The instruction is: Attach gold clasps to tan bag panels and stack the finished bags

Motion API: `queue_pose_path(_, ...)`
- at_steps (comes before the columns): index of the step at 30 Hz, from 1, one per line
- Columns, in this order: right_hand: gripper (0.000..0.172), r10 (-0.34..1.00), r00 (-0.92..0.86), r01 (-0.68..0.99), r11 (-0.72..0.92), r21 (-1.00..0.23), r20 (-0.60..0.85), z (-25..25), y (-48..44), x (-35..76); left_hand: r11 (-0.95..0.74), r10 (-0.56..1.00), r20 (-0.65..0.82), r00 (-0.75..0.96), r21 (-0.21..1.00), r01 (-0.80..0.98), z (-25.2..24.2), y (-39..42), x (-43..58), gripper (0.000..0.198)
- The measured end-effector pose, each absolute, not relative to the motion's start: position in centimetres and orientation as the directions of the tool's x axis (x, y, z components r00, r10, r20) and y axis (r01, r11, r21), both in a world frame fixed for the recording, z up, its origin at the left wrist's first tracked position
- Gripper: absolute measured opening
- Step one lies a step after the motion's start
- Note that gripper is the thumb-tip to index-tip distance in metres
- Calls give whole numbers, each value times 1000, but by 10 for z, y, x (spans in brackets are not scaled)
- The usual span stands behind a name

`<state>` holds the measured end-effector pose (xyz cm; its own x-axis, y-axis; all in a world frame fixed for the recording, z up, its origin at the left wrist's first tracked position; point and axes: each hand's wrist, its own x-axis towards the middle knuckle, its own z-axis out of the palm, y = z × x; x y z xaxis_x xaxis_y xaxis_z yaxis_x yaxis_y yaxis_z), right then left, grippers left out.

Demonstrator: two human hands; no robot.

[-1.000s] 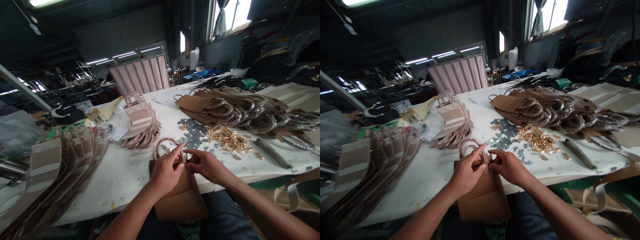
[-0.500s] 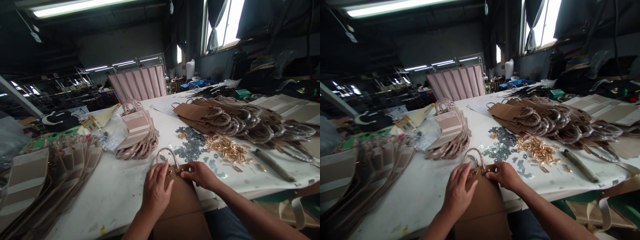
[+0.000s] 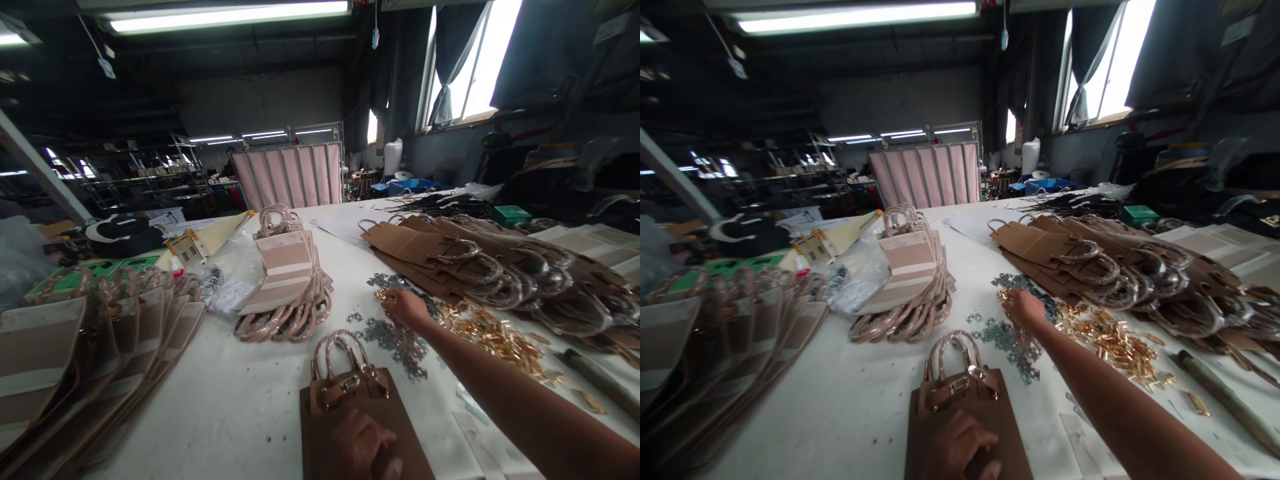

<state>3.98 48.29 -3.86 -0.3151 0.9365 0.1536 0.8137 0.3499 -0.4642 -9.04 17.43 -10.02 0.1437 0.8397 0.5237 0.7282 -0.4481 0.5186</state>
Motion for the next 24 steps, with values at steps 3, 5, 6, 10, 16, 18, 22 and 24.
queue_pose_path(3, 26, 946, -290, 846, 325, -423, 147, -50, 494, 34, -459, 853, 508, 120, 619, 637, -106, 175, -96, 28)
queue_pose_path(5, 26, 947, -284, 851, 320, -416, 148, -55, 497, 33, -444, 865, 493, 92, 666, 600, -105, 174, -96, 30)
queue_pose_path(6, 24, 946, -287, 849, 323, -418, 148, -56, 497, 33, -427, 874, 481, 73, 687, 588, -103, 173, -96, 30)
queue_pose_path(10, 22, 935, -303, 816, 353, -458, 182, -48, 495, 42, -318, 918, 397, -17, 761, 565, -91, 169, -90, 25)
queue_pose_path(16, 17, 897, -338, 688, 443, -575, 286, -22, 429, 65, -100, 961, 191, -198, 912, 397, -63, 160, -84, 16)
queue_pose_path(18, 20, 864, -399, 583, 499, -641, 309, -20, 380, 68, -80, 955, 148, -258, 963, 256, -57, 159, -85, 26)
queue_pose_path(22, 20, 805, -446, 203, 517, -831, 392, -31, 276, 64, -144, 939, 126, -321, 989, -34, -54, 162, -87, 53)
queue_pose_path(24, 22, 812, -450, 130, 472, -872, 372, -40, 241, 61, -170, 935, 137, -326, 983, -74, -54, 163, -87, 47)
